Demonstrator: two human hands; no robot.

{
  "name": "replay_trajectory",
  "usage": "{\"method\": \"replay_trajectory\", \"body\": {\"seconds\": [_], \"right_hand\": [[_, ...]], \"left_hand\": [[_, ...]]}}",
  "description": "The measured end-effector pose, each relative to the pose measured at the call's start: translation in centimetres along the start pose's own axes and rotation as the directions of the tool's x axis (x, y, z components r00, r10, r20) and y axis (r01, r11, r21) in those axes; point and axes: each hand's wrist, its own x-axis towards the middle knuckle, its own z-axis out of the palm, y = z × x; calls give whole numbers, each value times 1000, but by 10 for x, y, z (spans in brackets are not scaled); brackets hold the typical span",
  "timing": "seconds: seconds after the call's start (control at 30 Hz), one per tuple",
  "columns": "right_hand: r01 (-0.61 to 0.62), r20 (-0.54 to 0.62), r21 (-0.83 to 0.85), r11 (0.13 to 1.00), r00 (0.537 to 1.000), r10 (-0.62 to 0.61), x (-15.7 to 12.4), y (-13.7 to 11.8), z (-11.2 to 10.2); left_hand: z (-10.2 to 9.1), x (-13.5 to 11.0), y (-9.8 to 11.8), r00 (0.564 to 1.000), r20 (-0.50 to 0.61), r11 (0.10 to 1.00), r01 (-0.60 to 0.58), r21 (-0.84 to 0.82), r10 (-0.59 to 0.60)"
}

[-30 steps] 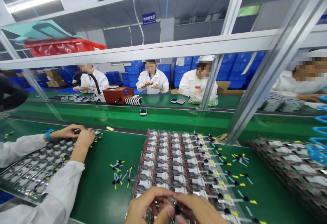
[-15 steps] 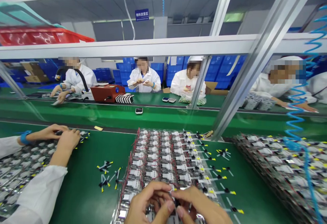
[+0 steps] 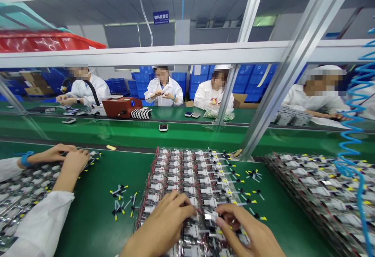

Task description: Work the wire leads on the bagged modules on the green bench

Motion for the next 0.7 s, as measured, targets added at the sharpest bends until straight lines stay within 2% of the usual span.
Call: {"method": "replay_trajectory", "body": {"seconds": [0.07, 0.17, 0.27, 0.37, 0.47, 0.7], "right_hand": [[-26, 22, -12, 1000, 999, 27, -2, 7, 3], [-62, 83, 5, 998, 995, 61, -2, 11, 9], [-121, 124, 31, 992, 985, 116, 0, 9, 15], [-191, 116, 49, 980, 976, 185, 2, 6, 23], [-234, 133, 65, 970, 966, 224, 3, 5, 30], [-198, 154, 84, 977, 971, 183, 10, 0, 39]], "left_hand": [[2, 7, -6, 996, 40, 985, -84, 148, 79], [4, 12, -12, 981, 16, 942, -191, 276, 194], [4, 13, -15, 960, 1, 898, -262, 353, 279], [2, 13, -17, 949, 28, 875, -300, 381, 313], [0, 13, -17, 955, 31, 901, -290, 323, 296], [1, 12, -20, 980, -31, 979, -196, 49, 198]]}}
